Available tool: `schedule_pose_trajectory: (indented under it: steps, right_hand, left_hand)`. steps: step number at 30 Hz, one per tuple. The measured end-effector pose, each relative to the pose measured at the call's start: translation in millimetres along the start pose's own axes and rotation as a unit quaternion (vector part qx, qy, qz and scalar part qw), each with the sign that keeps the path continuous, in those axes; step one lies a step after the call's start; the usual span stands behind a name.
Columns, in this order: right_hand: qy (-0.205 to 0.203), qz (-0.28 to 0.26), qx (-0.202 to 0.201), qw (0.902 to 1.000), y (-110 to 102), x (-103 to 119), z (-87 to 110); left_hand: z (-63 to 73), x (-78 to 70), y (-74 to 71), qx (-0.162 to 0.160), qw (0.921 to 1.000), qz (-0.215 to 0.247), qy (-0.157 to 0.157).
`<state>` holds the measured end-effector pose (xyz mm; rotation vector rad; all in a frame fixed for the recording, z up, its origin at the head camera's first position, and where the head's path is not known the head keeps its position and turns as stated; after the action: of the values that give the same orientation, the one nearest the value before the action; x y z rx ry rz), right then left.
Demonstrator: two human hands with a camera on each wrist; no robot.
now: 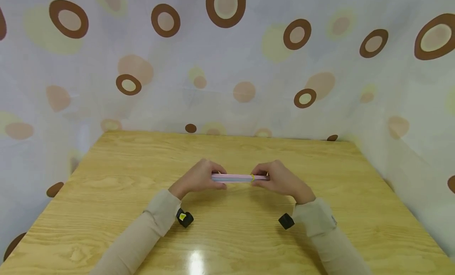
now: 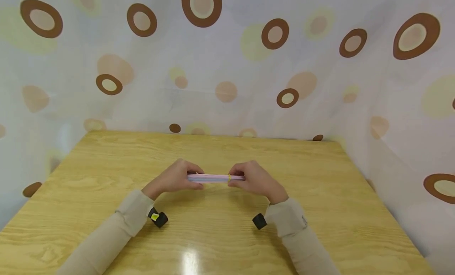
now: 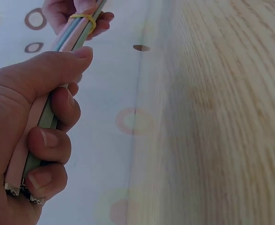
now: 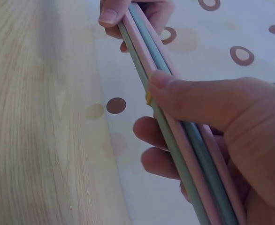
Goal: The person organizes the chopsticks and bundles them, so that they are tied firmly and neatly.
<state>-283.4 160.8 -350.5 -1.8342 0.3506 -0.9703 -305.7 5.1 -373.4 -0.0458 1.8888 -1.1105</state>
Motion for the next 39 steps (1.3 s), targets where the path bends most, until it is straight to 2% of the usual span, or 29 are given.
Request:
schedule_pose_trajectory:
  steps: [5, 12, 17, 23, 26, 30, 35, 39]
  right_hand:
    - [-0.003, 0.042, -0.012, 0.999, 3.0, 12.1, -0.7]
    - [-0.017, 0.084, -0.017, 0.9962, 12.6, 23.4, -3.2]
    - [-0.023, 0.062, -0.004, 0.9978, 17.1, 20.2, -2.3]
    - [-0.007, 0.014, 0.038, 0.9991, 16.8, 1.3, -0.9]
    - [0.003, 0.001, 0.033, 0.9994, 10.9, -5.3, 1.5]
    - [-0.001, -0.008, 0.026, 0.9996, 5.9, -2.4, 3.0]
    - [-0.018, 0.015, 0.006, 0.9997, 4.7, 4.1, 1.3]
    - [-0.026, 0.03, 0.0, 0.9992, 8.3, 8.2, 0.0]
  left_hand:
    - [-2.9, -0.1, 3.6, -0.005, 0.9999, 0.014, -0.003]
    - [-7.6, -2.3, 13.8, 0.013, 0.9997, 0.019, 0.007]
    - [-5.8, -0.1, 14.1, 0.019, 0.9997, 0.015, 0.004]
    - [-5.0, 4.6, 1.8, 0.019, 0.9998, -0.002, -0.009]
    - [-3.6, 3.9, -2.1, 0.014, 0.9998, -0.002, -0.013]
    - [-4.1, 0.5, 0.5, 0.014, 0.9999, 0.001, -0.005]
    - [-8.9, -7.8, 6.1, 0.013, 0.9999, -0.002, 0.011]
    - [-10.0, -12.9, 6.6, 0.004, 0.9998, -0.014, 0.01]
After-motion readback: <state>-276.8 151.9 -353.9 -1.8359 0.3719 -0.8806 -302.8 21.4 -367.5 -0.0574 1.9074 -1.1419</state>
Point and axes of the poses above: each hand's wrist, its own z-axis away from the middle knuckle, its own y-axis out of the palm, x = y × z, the point moved 9 cm from there along -z, towards the middle knuckle, and after that the axes turned 4 degrees about z, right-handed, at the moved point
